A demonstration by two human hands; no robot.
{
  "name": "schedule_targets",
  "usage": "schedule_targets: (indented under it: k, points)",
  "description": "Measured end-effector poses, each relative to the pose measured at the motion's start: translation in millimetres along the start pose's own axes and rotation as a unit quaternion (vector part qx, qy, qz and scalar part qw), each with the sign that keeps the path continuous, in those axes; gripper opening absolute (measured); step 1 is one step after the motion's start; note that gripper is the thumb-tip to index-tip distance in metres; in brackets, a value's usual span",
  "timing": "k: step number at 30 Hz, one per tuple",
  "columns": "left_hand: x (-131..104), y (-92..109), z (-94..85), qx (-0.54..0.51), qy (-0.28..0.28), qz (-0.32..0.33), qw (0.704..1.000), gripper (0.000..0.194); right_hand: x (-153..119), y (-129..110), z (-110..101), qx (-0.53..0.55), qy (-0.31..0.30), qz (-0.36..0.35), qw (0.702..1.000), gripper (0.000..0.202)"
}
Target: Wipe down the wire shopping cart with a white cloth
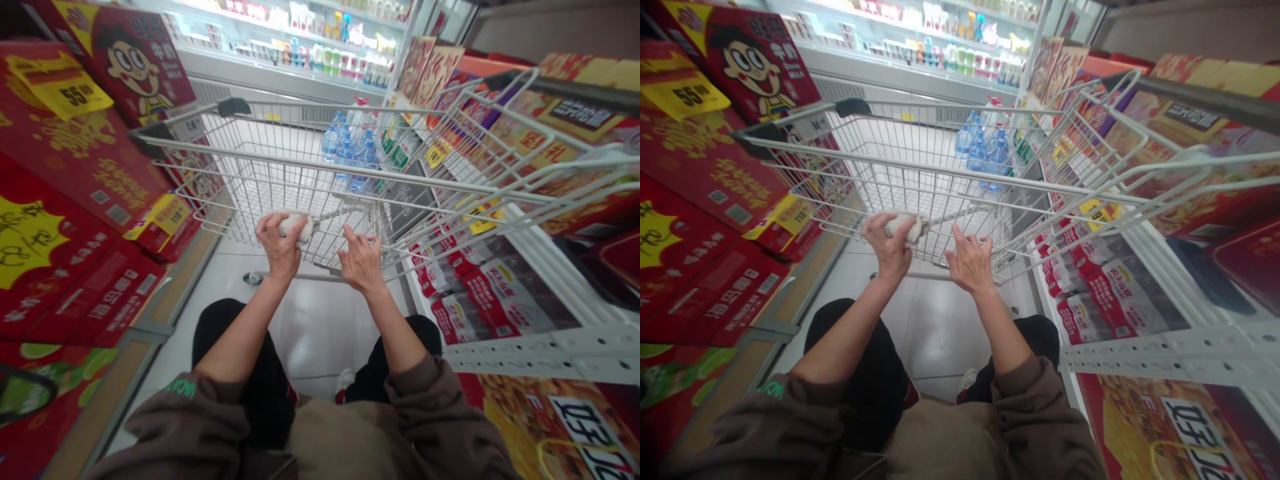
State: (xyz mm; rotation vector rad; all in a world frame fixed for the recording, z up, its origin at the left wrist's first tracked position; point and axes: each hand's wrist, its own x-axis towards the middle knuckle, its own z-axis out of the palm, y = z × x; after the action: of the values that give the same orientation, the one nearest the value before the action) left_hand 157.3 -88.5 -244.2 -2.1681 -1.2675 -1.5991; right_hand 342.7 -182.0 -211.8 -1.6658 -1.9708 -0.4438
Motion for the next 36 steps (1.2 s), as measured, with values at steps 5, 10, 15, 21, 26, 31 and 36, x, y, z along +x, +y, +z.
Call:
schedule_targets:
  k: [5, 10, 15, 21, 26, 31, 36]
  points:
    - [-12.3, 1.2, 10.7, -0.009, -0.103, 0.096, 0.99, 0.022, -5.3, -2.0, 14.9, 0.01, 0.057, 0.015, 0.998, 0.058]
    - [-13.6, -32.4, 2.7, 0.011, 0.019, -0.043, 0.999, 0.035, -8.4, 0.7, 24.0, 0.021, 0.075, 0.001, 0.997, 0.052]
    - [-19.5, -19.3, 4.8, -0.017, -0.036, 0.014, 0.999, 0.035, -7.9, 1.4, 37.4, 0.039, 0.119, 0.028, 0.992, 0.047]
    - [-22.0, -13.2, 6.9, 0.008, -0.014, 0.017, 1.0, 0.039, -5.1, 9.4, 45.7, 0.096, 0.165, 0.0, 0.982, 0.037]
    - [-26.6, -11.3, 3.2, 0.023, -0.032, -0.054, 0.998, 0.038, -5.6, 11.8, 48.5, 0.119, 0.173, 0.035, 0.977, 0.036]
    - [-23.6, -30.2, -3.6, 0.032, -0.055, -0.045, 0.997, 0.034, -11.3, 19.0, 48.6, 0.136, 0.162, 0.038, 0.977, 0.037]
    - [-23.4, -38.8, -6.4, 0.066, 0.009, -0.076, 0.995, 0.038, -15.0, 24.5, 47.5, 0.159, 0.171, 0.057, 0.971, 0.039]
